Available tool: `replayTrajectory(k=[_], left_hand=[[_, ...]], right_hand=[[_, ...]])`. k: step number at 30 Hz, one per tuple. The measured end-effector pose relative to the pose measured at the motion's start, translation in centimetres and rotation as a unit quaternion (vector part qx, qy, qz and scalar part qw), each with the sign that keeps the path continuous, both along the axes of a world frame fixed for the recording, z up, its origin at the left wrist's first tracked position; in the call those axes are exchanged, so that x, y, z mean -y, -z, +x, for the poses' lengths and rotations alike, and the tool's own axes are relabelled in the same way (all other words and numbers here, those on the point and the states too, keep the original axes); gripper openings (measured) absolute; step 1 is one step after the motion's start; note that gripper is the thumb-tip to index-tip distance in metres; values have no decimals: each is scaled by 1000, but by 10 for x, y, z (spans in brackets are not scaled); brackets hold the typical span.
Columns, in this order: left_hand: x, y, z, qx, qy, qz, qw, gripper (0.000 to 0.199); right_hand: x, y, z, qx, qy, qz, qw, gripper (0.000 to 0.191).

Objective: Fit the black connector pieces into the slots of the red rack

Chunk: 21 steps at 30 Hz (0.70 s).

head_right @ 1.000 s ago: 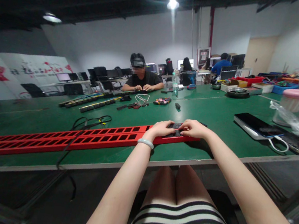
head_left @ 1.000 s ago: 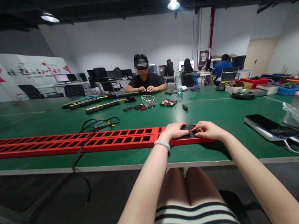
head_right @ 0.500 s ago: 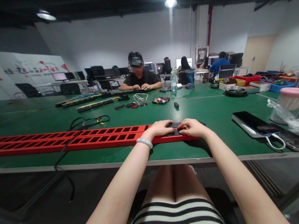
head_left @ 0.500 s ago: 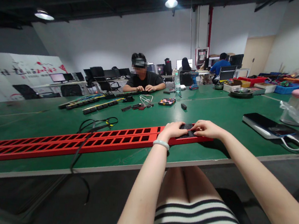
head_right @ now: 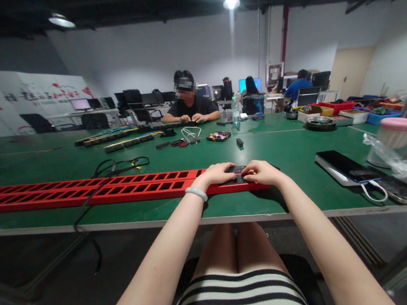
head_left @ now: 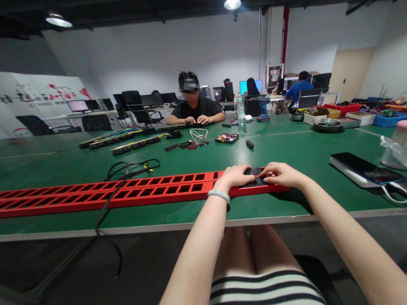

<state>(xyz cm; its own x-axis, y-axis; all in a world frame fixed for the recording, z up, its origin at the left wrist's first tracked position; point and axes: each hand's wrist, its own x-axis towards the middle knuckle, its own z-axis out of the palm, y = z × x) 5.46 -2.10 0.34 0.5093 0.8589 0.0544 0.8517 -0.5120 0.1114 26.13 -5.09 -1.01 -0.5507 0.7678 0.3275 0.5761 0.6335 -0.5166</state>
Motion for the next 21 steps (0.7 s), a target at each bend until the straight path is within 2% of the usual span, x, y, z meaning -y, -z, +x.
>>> replayTrajectory(k=[7,11,16,18,21], left_hand=[[1,-2,1,-1,-2,0,1000,52],[1,-2,1,-8,-5,-8,1000,51],[1,-2,1,0,-5,-11,1000,50],[1,-2,1,5,-1,-8,1000,50],[1,-2,1,5,-6,-6,1000,52]], right_hand=[[-2,2,1,-10,4,-1,1000,27],[-1,2,-1,-31,27,26,999,24],[-8,2,6,-52,163,124,977,22],[-12,5,14,-8,223,120,967,25],[-20,12,27,76,289,69,952,33]])
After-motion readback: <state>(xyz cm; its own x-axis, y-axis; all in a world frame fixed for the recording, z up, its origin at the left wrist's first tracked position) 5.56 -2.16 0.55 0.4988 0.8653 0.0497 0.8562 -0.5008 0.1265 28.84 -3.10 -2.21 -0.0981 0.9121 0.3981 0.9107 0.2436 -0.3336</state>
